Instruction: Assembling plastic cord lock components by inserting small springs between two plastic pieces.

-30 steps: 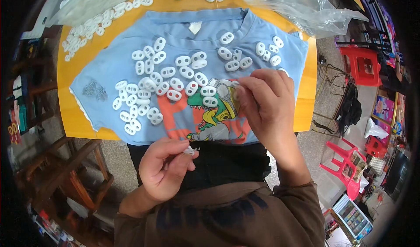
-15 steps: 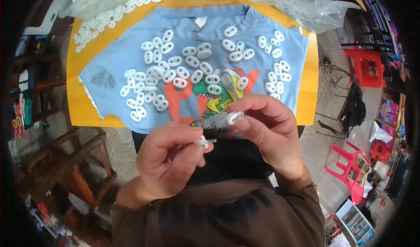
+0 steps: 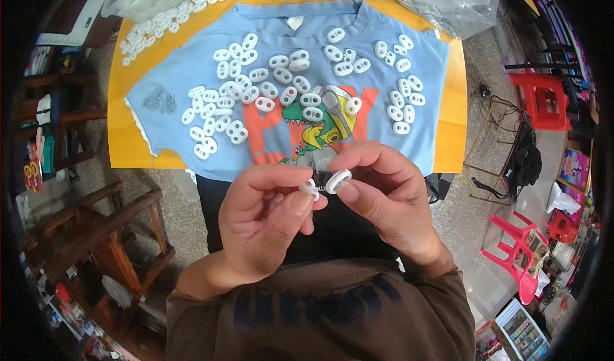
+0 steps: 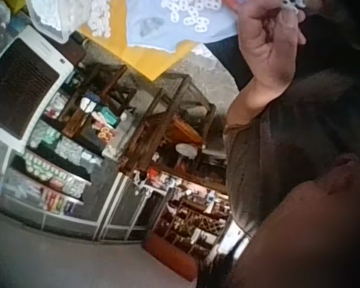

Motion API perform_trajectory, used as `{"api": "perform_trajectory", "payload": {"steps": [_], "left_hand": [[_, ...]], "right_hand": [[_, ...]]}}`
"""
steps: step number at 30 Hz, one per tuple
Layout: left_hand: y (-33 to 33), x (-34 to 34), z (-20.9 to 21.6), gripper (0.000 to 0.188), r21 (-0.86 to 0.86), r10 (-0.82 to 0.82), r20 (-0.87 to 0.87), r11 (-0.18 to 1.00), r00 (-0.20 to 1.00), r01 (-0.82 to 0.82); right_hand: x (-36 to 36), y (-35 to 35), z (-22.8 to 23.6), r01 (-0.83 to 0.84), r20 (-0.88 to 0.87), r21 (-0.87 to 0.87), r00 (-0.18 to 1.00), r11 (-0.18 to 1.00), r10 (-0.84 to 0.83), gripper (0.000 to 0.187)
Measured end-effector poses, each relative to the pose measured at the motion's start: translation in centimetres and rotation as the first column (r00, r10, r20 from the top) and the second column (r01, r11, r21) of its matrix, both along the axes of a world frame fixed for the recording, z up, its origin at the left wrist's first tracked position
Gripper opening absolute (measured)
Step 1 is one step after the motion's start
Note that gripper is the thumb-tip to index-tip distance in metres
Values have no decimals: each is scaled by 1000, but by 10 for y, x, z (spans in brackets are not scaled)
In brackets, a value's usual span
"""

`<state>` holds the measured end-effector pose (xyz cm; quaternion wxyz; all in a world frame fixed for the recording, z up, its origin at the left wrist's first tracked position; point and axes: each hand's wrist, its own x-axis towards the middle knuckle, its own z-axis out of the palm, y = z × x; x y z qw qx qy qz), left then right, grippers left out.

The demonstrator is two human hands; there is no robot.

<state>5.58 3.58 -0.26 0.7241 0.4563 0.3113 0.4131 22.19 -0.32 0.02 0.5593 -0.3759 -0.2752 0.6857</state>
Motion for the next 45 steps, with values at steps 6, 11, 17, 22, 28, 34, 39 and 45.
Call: {"api": "perform_trajectory", "payload": {"steps": [6, 11, 17, 22, 28, 34, 39, 45], "left_hand": [[-12, 1, 5, 20, -32, 16, 4, 999, 1000, -16], [-24, 0, 11, 20, -22, 23, -23, 999, 999, -24], [-41, 4, 17, 20, -15, 21, -27, 1000, 999, -22], [-57, 6, 23, 21, 62, 41, -59, 997, 997, -37], [-65, 9, 25, 21, 151, 80, -56, 986, 995, -71], [-64, 5, 23, 21, 165, 86, -42, 983, 995, -78], [-62, 5, 20, 21, 170, 81, -35, 983, 996, -74], [-63, 4, 20, 21, 158, 76, -30, 985, 997, -71]], "right_hand": [[2, -13, 1, 18, -16, 34, 1000, 999, -17, 21], [4, -26, 2, 4, -26, 73, 1000, 997, -2, 20], [5, -43, 4, 74, 5, 101, 997, 992, -75, 19], [7, -55, 10, 81, 19, 122, 996, 989, -84, 18], [5, -60, 11, 122, -27, 128, 992, 984, -119, 18], [2, -57, 7, 119, -27, 178, 993, 977, -117, 18], [2, -56, 7, 101, -31, 123, 995, 987, -98, 20], [2, -58, 11, 69, -84, 112, 995, 991, -60, 23]]}}
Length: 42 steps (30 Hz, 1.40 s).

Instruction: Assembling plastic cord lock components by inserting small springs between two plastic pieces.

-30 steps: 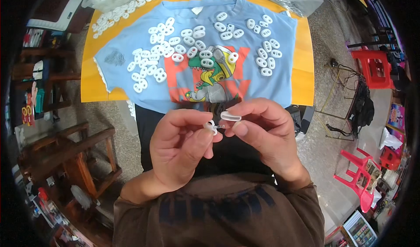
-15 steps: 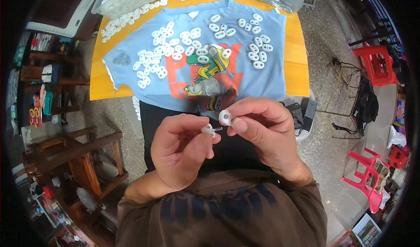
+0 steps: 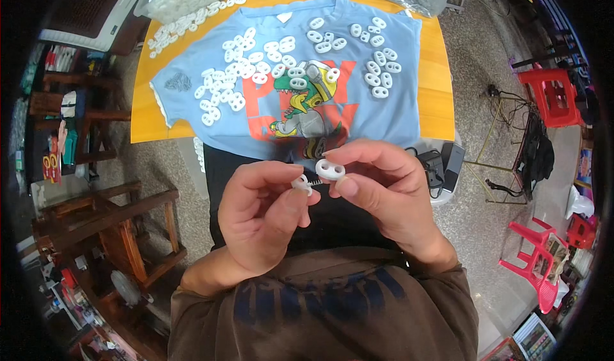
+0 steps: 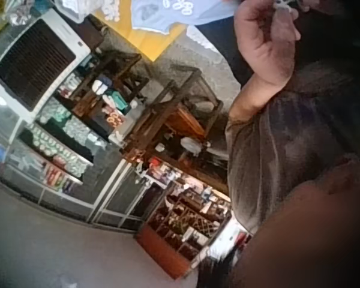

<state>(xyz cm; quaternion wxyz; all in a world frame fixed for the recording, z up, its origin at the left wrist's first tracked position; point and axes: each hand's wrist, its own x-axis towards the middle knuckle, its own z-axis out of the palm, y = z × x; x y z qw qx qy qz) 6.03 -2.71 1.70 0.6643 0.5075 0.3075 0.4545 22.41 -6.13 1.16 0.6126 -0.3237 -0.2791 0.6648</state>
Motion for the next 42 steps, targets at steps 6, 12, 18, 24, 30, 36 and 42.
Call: {"api": "perform_trajectory", "payload": {"steps": [6, 12, 18, 24, 30, 36, 42], "left_hand": [[0, -1, -1, 23, 16, -24, 4, 1000, 1000, 24], [1, 2, 3, 23, 2, -16, -22, 1000, 1000, 16], [0, 4, 3, 22, -26, -10, -41, 1000, 999, 8], [0, 2, 1, 22, -51, -38, -69, 998, 997, 34], [-1, 3, -1, 21, -53, -39, -75, 998, 996, 35], [-1, 3, -2, 22, -50, -37, -89, 998, 995, 32], [-1, 4, -5, 22, -43, -45, -88, 998, 995, 41]], "right_hand": [[3, -1, -5, -30, 46, -5, 999, 1000, 30, 21], [-1, 1, -7, 9, 69, 15, 998, 1000, -10, 20], [0, 1, -6, -10, 144, 26, 990, 1000, 6, 20], [1, 2, -8, 0, 213, 93, 977, 996, -20, 19], [3, 3, -10, 1, 249, 128, 968, 992, -33, 18], [4, 3, -10, 2, 259, 151, 965, 988, -42, 18], [6, 3, -9, -8, 361, 217, 930, 976, -72, 17]]}}
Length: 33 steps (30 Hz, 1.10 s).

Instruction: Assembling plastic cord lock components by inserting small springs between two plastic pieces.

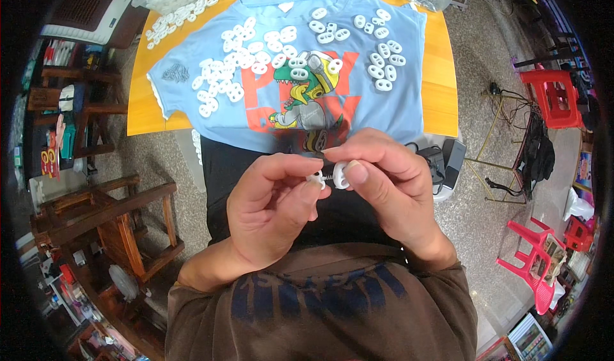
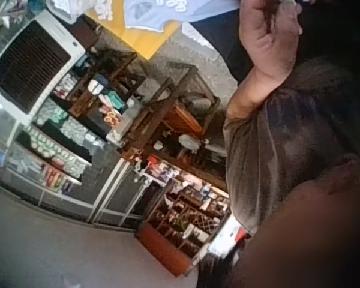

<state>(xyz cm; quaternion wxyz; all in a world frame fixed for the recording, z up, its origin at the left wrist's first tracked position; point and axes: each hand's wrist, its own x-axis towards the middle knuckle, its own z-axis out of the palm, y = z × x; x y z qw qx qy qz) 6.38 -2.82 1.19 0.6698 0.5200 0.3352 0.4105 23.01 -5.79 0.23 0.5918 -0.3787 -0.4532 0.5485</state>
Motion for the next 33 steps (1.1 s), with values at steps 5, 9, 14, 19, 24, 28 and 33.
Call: {"api": "perform_trajectory", "payload": {"steps": [5, 9, 14, 19, 24, 28, 33], "left_hand": [[-1, -1, 1, 21, -1, 7, -23, 1000, 1000, -7], [0, -2, -2, 21, 106, 4, -88, 994, 996, 6], [-2, -1, -3, 21, 196, 10, -125, 981, 992, 15], [0, 0, -3, 23, 129, -46, -48, 990, 998, 52], [-1, -4, -4, 27, 17, -115, 20, 993, 993, 115], [0, -3, -4, 29, -8, -166, 52, 986, 985, 167], [1, -3, -4, 33, -3, -179, 89, 984, 980, 180]], "right_hand": [[1, 3, 2, 52, 212, 123, 974, 991, -77, 16], [3, 4, 5, 64, 361, 203, 923, 977, -136, 18], [3, 3, 6, 51, 384, 226, 913, 973, -137, 18], [-8, -1, 0, 143, 177, 61, 972, 988, -152, 16], [-6, -2, -6, 86, 50, 55, 995, 995, -89, 11], [-5, -1, -3, 84, 61, 58, 994, 995, -88, 14], [-3, -1, -3, 76, 119, 148, 988, 986, -94, 24]]}}
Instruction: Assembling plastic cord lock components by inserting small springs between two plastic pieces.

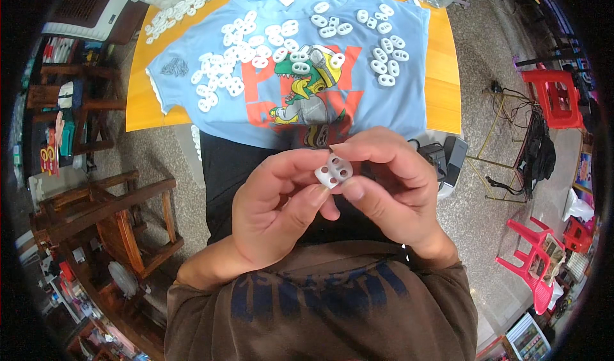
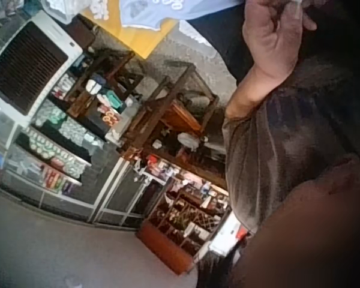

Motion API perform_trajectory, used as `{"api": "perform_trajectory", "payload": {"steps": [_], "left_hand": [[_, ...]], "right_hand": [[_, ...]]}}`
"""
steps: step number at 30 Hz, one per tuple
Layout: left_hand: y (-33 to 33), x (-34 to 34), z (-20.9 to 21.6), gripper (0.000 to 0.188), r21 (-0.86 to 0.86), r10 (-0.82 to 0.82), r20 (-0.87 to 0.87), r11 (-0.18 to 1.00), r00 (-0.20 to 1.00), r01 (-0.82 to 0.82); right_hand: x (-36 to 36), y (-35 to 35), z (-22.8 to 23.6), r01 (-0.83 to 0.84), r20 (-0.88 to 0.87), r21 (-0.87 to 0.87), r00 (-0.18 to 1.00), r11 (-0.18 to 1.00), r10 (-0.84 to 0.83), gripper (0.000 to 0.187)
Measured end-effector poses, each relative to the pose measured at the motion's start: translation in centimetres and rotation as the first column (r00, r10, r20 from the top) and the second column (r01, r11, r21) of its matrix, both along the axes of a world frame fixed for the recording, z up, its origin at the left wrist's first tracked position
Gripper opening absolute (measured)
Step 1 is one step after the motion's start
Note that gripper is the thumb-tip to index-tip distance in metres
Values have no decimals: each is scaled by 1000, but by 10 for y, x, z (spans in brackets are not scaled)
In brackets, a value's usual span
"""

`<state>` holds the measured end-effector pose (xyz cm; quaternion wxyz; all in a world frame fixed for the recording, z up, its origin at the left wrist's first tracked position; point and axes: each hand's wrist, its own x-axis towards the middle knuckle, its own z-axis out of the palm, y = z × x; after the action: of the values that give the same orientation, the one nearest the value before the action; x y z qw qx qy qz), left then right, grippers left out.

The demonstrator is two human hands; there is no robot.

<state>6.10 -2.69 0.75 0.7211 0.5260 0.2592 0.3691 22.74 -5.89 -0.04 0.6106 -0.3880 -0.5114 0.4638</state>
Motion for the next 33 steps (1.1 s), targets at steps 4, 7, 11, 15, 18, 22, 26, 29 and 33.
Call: {"api": "perform_trajectory", "payload": {"steps": [4, 7, 11, 15, 18, 22, 26, 29, 33], "left_hand": [[0, -1, -1, 42, -23, -14, 68, 1000, 998, 15], [2, -3, 2, 44, -166, -49, 61, 984, 997, 59], [5, -5, 2, 42, -262, -90, 97, 958, 991, 113], [0, -6, -3, 39, -232, -102, 125, 964, 987, 129], [-3, -5, -1, 38, -176, -69, 119, 980, 991, 90], [-3, -3, 0, 36, -163, -62, 119, 983, 991, 81], [-1, -4, -1, 33, -137, -82, 111, 986, 990, 97], [-1, -2, 2, 31, -158, -45, 75, 986, 996, 57], [0, -2, 2, 32, -171, -40, 11, 984, 999, 42]], "right_hand": [[-1, 1, -2, 7, 116, 56, 993, 998, -14, 27], [0, 2, -4, -34, 55, 45, 998, 998, 32, 29], [4, 2, -5, -59, 54, 35, 997, 998, 57, 31], [6, 4, -2, -69, 188, 116, 981, 991, 46, 32], [8, 3, 1, -113, 225, 108, 971, 988, 87, 38], [8, 3, -1, -107, 239, 124, 968, 986, 75, 38], [10, 3, 3, -79, 243, 110, 969, 991, 51, 32], [11, 3, 1, -73, 242, 115, 969, 991, 43, 29], [8, 1, 1, -35, 196, 105, 981, 994, 14, 26]]}}
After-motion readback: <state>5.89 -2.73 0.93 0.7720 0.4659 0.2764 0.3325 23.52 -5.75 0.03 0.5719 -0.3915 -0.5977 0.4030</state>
